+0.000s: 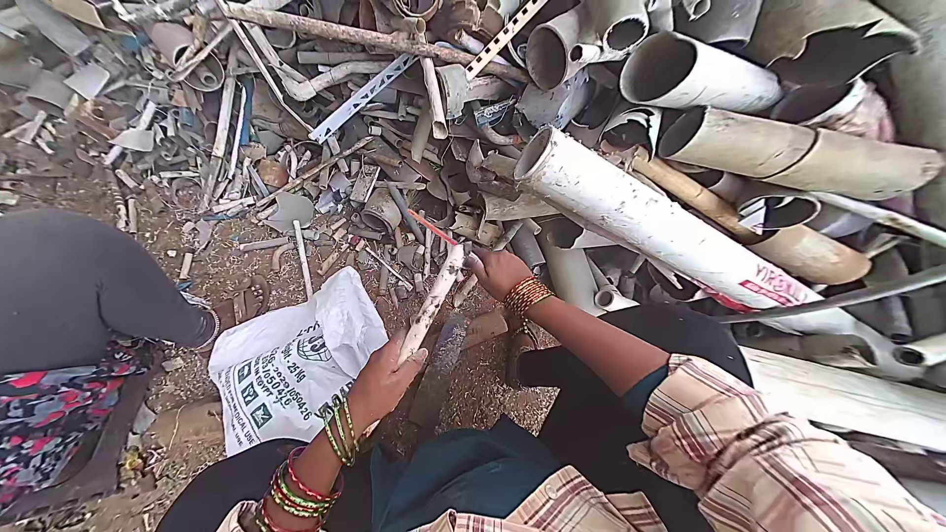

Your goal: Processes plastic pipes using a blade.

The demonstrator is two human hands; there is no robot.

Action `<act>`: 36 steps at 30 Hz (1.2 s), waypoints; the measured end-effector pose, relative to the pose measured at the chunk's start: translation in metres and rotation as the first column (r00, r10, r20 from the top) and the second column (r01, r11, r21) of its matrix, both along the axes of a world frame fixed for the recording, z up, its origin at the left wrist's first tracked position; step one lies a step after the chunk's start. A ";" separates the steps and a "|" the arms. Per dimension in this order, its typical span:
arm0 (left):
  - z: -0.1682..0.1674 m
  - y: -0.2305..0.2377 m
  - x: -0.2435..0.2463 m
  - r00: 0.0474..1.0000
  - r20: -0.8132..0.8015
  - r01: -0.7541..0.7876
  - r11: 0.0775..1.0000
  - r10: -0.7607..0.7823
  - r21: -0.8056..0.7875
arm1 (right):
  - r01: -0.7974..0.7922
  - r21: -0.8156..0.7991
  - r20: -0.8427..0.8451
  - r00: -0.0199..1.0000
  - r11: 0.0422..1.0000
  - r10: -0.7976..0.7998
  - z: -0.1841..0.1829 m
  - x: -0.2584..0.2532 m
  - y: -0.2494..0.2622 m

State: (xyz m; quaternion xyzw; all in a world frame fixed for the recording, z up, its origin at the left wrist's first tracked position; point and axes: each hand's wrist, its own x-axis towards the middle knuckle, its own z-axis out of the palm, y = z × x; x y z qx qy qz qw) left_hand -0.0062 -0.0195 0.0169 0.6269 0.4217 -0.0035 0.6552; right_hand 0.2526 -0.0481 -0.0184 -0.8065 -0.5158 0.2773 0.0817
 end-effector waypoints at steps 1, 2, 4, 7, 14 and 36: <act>0.003 -0.003 0.001 0.999 0.020 0.028 0.999 -0.029 0.021 | -0.025 -0.043 0.003 1.000 0.999 0.025 0.003 -0.002 -0.001; 0.006 -0.006 0.003 0.999 0.040 0.017 1.000 -0.018 0.024 | -0.067 -0.089 -0.010 0.998 0.994 0.066 0.006 -0.010 -0.001; 0.006 -0.005 0.005 0.996 0.056 -0.066 0.998 0.065 0.015 | -0.122 -0.108 -0.060 0.991 0.987 0.116 0.004 -0.028 -0.001; 0.003 0.003 0.003 0.979 0.110 -0.174 0.985 0.175 -0.018 | -0.082 -0.080 -0.152 0.986 0.993 0.069 0.004 -0.031 -0.001; -0.015 0.018 -0.001 0.965 0.090 -0.242 0.968 0.248 -0.071 | 0.182 0.054 -0.399 0.905 0.982 -0.146 -0.013 -0.014 0.002; -0.013 -0.005 0.009 0.982 0.103 -0.163 0.987 0.162 0.008 | 0.176 0.497 -0.259 0.965 0.850 -0.049 0.013 -0.005 -0.003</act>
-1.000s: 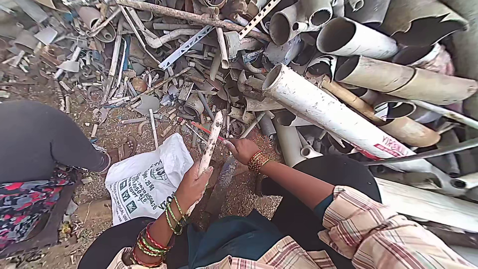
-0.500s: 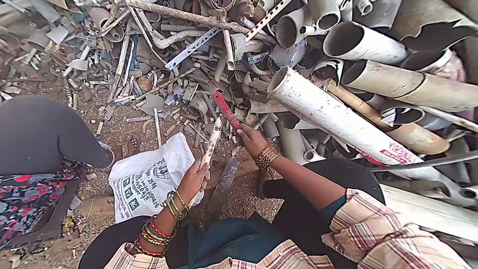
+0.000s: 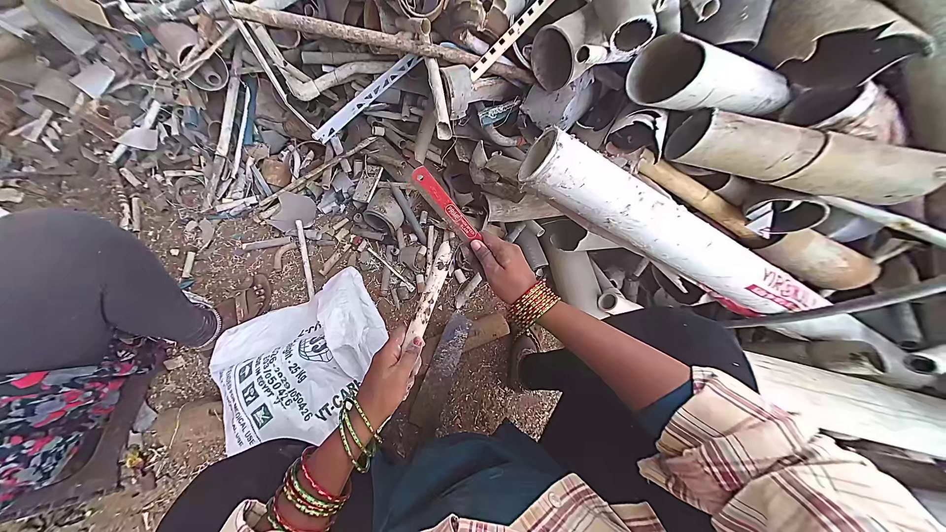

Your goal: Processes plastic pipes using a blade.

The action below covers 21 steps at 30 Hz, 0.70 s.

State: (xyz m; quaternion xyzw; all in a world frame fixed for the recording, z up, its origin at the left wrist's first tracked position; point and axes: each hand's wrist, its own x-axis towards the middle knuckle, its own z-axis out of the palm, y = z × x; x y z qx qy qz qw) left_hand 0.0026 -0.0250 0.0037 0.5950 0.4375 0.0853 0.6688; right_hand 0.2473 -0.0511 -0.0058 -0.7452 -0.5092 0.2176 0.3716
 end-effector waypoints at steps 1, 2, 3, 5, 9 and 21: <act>0.000 -0.001 0.000 1.000 -0.003 0.005 1.000 -0.005 0.004 | 0.001 -0.009 0.001 1.000 1.000 -0.001 0.001 0.000 0.000; 0.000 -0.001 0.000 1.000 -0.007 0.013 1.000 -0.013 0.009 | 0.002 -0.015 0.004 1.000 1.000 -0.002 0.002 0.000 0.000; 0.000 -0.002 0.000 1.000 -0.010 0.023 1.000 -0.023 0.019 | 0.003 -0.016 0.005 1.000 1.000 -0.003 0.002 0.000 0.000; -0.001 -0.002 -0.001 0.998 -0.018 0.056 0.997 -0.055 0.058 | 0.001 -0.009 0.009 1.000 1.000 -0.001 0.001 0.000 0.000; -0.001 -0.004 -0.005 0.989 -0.055 0.142 0.978 -0.135 0.154 | -0.015 -0.008 0.022 1.000 1.000 0.015 0.000 0.000 0.000; 0.004 -0.012 -0.010 0.978 -0.118 0.186 0.978 -0.174 0.099 | -0.116 -0.012 -0.058 0.992 0.993 0.115 -0.007 0.003 -0.002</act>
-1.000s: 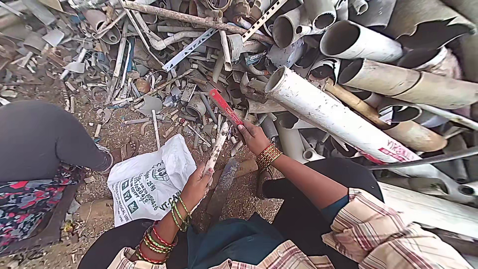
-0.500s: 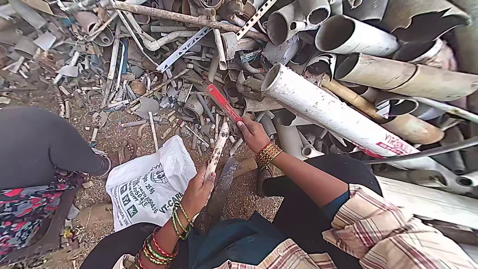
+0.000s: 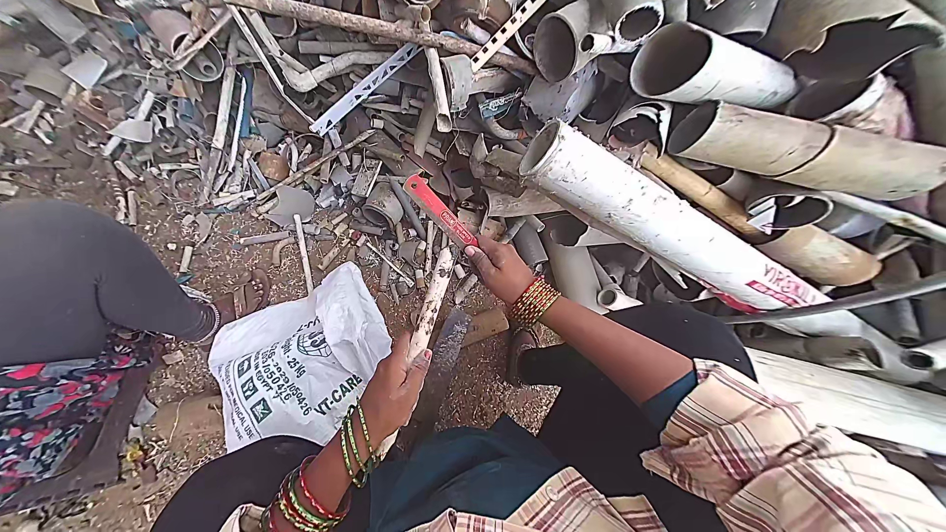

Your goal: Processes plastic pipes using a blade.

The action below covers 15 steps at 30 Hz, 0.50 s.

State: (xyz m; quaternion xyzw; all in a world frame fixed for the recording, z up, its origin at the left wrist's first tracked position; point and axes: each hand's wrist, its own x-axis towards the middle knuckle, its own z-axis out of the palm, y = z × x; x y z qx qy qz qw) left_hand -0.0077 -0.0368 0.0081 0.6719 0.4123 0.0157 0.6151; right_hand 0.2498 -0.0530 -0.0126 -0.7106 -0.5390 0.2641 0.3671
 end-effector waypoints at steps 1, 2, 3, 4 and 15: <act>0.000 0.000 -0.002 1.000 -0.001 0.005 1.000 -0.005 0.001 | -0.017 0.002 0.003 1.000 1.000 0.017 -0.001 0.001 -0.001; 0.000 0.000 -0.003 1.000 -0.005 0.016 1.000 -0.016 0.005 | -0.040 -0.003 0.008 0.999 0.999 0.040 -0.001 0.003 -0.001; 0.000 0.002 -0.005 1.000 -0.010 0.029 1.000 -0.029 0.012 | -0.066 -0.007 0.008 0.998 0.998 0.066 -0.001 0.005 -0.002; 0.000 0.003 -0.007 0.999 -0.018 0.045 0.999 -0.045 0.020 | -0.092 -0.008 0.005 0.996 0.996 0.092 -0.003 0.007 -0.003; 0.003 0.016 -0.020 0.988 -0.048 0.149 0.989 -0.150 -0.025 | -0.265 -0.026 0.015 0.964 0.964 0.265 -0.009 0.021 -0.010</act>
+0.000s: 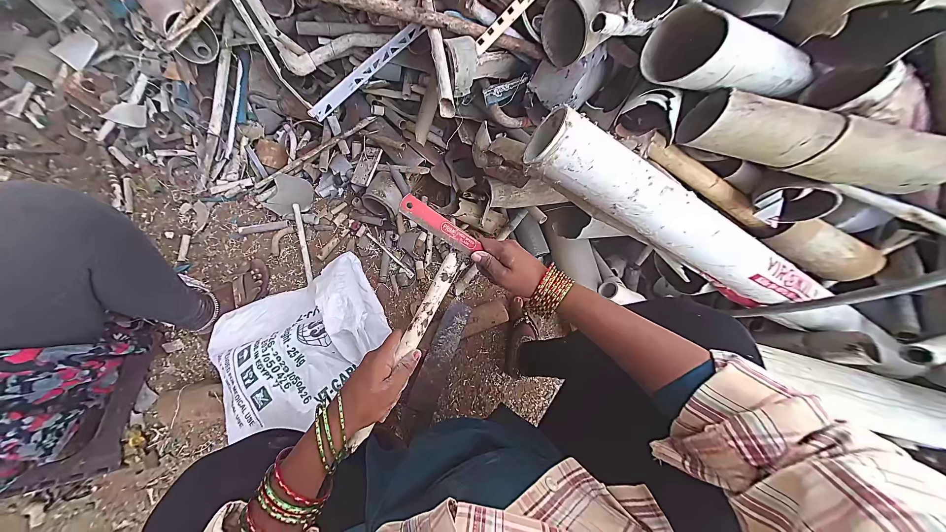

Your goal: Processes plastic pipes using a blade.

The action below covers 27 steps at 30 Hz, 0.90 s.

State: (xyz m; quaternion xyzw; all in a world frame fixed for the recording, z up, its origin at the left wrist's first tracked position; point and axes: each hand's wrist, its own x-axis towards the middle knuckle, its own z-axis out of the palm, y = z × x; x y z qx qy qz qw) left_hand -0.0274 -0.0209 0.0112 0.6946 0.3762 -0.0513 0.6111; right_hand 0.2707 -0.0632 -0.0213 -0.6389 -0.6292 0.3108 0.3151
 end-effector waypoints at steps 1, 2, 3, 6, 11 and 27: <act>0.001 -0.002 0.001 1.000 -0.023 0.005 1.000 -0.004 0.030 | 0.013 -0.023 -0.028 1.000 1.000 -0.014 -0.001 -0.002 0.000; 0.002 -0.005 0.004 0.999 -0.041 0.005 0.998 -0.002 0.063 | 0.033 -0.049 -0.060 0.998 0.998 -0.036 -0.001 -0.004 0.000; 0.001 -0.009 0.006 0.999 -0.050 -0.002 0.995 0.007 0.099 | 0.059 -0.069 -0.092 0.994 0.996 -0.065 -0.001 -0.008 0.000; 0.003 -0.020 0.013 0.997 -0.062 -0.023 0.976 0.037 0.216 | 0.135 -0.121 -0.175 0.972 0.983 -0.155 0.003 -0.019 -0.001; 0.005 -0.022 0.016 0.993 -0.111 -0.006 0.976 0.031 0.219 | 0.116 -0.157 -0.176 0.974 0.981 -0.143 0.003 -0.020 0.000; 0.003 -0.005 -0.002 0.999 -0.050 -0.015 0.997 0.012 -0.071 | -0.023 -0.164 0.042 0.999 0.986 0.030 0.000 -0.010 -0.004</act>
